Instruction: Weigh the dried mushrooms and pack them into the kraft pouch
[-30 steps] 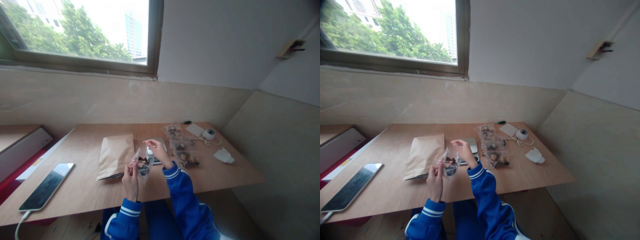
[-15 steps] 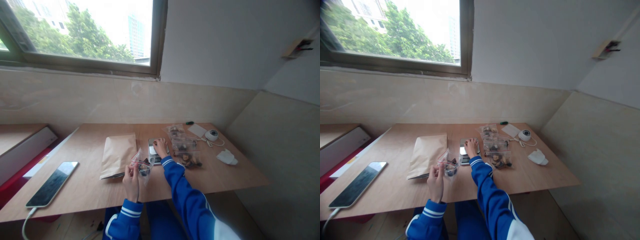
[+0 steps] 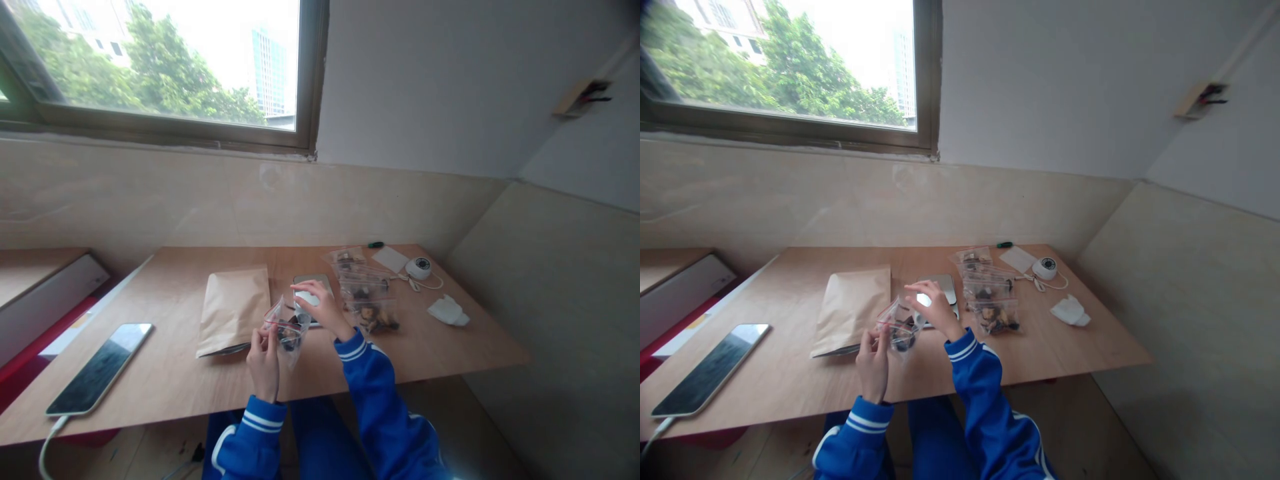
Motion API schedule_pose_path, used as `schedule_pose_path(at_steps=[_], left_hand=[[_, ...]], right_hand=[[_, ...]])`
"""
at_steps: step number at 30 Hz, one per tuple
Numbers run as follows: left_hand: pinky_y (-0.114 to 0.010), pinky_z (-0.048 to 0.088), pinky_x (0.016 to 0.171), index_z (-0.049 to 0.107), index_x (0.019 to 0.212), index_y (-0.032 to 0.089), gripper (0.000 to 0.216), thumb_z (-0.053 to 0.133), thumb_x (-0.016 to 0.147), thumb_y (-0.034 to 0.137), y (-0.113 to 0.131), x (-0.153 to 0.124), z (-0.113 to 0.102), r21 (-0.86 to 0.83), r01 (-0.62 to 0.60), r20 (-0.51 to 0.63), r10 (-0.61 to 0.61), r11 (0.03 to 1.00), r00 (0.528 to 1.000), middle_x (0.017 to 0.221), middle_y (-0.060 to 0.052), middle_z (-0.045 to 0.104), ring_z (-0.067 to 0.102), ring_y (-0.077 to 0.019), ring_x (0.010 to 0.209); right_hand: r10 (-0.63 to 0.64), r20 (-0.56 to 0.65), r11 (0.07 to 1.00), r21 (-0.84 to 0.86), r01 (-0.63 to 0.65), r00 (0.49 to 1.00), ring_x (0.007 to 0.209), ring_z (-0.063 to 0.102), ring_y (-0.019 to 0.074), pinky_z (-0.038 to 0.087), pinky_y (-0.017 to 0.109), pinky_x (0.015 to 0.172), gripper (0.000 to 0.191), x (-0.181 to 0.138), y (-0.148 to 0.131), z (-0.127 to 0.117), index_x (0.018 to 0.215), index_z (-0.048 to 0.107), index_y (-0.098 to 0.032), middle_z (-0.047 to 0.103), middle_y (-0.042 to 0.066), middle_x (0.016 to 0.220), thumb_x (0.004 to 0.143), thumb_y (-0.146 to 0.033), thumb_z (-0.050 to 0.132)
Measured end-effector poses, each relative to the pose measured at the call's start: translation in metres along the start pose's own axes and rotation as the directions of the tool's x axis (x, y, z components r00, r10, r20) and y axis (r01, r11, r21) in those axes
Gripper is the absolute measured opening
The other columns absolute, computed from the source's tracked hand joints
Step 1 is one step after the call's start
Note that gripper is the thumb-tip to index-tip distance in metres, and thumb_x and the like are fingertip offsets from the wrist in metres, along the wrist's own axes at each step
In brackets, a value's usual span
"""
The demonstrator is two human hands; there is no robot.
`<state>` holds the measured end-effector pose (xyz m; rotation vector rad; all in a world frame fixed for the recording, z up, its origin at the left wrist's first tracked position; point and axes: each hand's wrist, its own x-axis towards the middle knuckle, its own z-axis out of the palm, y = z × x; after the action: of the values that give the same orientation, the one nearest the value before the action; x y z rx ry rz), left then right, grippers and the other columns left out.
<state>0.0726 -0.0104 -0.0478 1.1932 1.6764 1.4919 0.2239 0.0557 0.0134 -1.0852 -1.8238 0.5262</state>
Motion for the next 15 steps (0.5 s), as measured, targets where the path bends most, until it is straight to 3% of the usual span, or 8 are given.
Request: schedule_pose_path(at_steps=[7,12,15], left_hand=[[-0.024,0.042,0.058,0.046,0.067,0.021,0.038,0.051,0.079,0.056,0.002,-0.004,-0.004,-0.01,0.021,-0.051,-0.021,1.0,0.998,0.061,0.002,0.058,0.057,-0.0152,0.059],[-0.024,0.042,0.057,0.047,0.068,0.02,0.038,0.052,0.079,0.056,0.006,-0.01,0.001,-0.044,0.043,-0.076,-0.047,0.998,0.996,0.062,0.001,0.06,0.057,-0.0151,0.059],[-0.025,0.043,0.059,0.046,0.068,0.02,0.037,0.051,0.08,0.055,0.006,-0.015,0.006,-0.065,0.007,-0.055,-0.011,0.998,0.998,0.063,0.002,0.059,0.058,-0.0152,0.06]], right_hand=[[0.219,-0.076,0.972,0.104,-0.211,0.973,0.102,0.056,0.0199,0.047,0.033,0.084,0.031,-0.048,-0.001,-0.006,0.113,0.061,-0.024,0.06,0.007,0.113,0.09,-0.039,0.048],[0.396,0.014,0.892,0.229,-0.389,0.918,0.107,0.057,0.0242,0.048,0.039,0.088,0.072,-0.088,0.004,0.019,0.135,0.04,-0.024,0.055,0.011,0.126,0.073,-0.045,0.069],[0.448,0.011,0.844,0.325,-0.427,0.894,0.104,0.06,0.0236,0.05,0.038,0.085,0.073,-0.095,-0.002,0.032,0.139,0.032,-0.021,0.058,0.013,0.123,0.077,-0.046,0.064]])
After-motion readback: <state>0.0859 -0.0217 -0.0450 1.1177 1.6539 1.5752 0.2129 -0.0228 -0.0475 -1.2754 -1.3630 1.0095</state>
